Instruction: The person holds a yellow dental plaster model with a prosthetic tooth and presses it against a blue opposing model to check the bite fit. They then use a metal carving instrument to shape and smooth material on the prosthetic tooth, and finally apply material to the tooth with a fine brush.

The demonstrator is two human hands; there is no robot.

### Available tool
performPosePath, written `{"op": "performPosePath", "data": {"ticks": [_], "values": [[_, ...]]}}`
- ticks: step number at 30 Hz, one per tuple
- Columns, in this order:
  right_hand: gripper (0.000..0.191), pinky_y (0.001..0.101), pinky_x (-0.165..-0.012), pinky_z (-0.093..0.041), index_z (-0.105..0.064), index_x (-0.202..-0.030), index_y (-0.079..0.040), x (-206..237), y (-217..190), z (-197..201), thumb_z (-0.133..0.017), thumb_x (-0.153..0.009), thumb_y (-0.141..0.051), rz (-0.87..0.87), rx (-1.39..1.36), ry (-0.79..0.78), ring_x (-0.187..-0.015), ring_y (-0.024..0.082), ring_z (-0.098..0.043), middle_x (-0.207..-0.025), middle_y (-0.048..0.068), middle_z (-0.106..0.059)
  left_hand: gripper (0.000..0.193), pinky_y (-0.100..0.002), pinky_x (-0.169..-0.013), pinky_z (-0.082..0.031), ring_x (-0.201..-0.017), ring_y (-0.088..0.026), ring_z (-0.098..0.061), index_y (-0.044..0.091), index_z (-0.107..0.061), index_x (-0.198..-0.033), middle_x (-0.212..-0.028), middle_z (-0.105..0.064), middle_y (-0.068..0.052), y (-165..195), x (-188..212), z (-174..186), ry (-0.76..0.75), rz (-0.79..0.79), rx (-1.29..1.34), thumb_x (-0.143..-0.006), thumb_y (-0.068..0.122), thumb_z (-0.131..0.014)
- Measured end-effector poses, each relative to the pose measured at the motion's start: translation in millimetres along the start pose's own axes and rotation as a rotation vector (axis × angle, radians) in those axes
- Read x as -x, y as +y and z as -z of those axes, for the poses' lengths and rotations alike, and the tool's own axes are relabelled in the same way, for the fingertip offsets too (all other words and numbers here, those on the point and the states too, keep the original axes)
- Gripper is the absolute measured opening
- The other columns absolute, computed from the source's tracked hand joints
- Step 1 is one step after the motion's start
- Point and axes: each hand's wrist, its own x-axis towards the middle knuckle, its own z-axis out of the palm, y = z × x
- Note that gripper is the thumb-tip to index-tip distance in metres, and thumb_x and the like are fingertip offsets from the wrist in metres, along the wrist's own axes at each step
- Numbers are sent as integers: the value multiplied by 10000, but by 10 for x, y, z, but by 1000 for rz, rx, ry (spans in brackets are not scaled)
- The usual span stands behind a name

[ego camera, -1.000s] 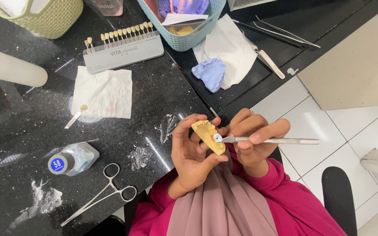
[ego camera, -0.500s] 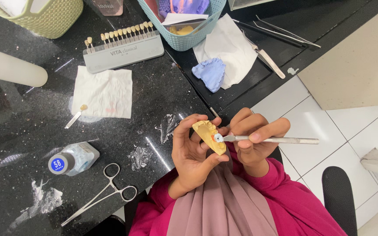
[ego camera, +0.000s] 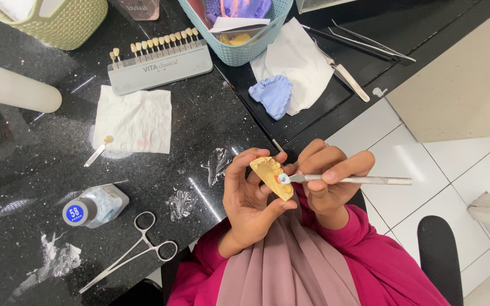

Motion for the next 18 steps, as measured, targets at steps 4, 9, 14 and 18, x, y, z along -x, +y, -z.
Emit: {"op": "performPosePath", "data": {"ticks": [4,9,14,18], "values": [[356,259,-585,-471,-409,-1095,-157,-10,0,12,-738,-996,-251,-8,-14,-14,-663,168,-515,-815,59,-584,792,-448,-1141,-593,-1459,-338,-537,52,-382,-1514,-1521,-396,-150,2,0,-2,1,1,-3,-882,-29,-854],[352,256,-576,-479,-425,-1093,-157,-5,1,12,-751,-993,-242,-33,-32,-8,-645,170,-530,-820,64,-599,793,-447,-1146,-590,-1464,-339,-531,51,-381,-1517,-1525,-394,-149,6,1,-2,-1,2,-4,-884,-29,-852],[344,256,-588,-469,-441,-1087,-152,-5,4,-6,-761,-988,-229,-28,-30,6,-618,154,-528,-807,55,-596,798,-451,-1152,-583,-1464,-337,-529,51,-380,-1518,-1526,-395,-149,-2,0,-11,8,-2,4,-881,-31,-853],[350,247,-558,-470,-438,-1075,-144,-40,11,-35,-765,-978,-221,-15,-31,7,-612,148,-523,-798,67,-600,804,-462,-1167,-580,-1470,-335,-526,55,-375,-1524,-1529,-393,-149,-4,4,-13,9,-3,15,-885,-32,-854]]}}
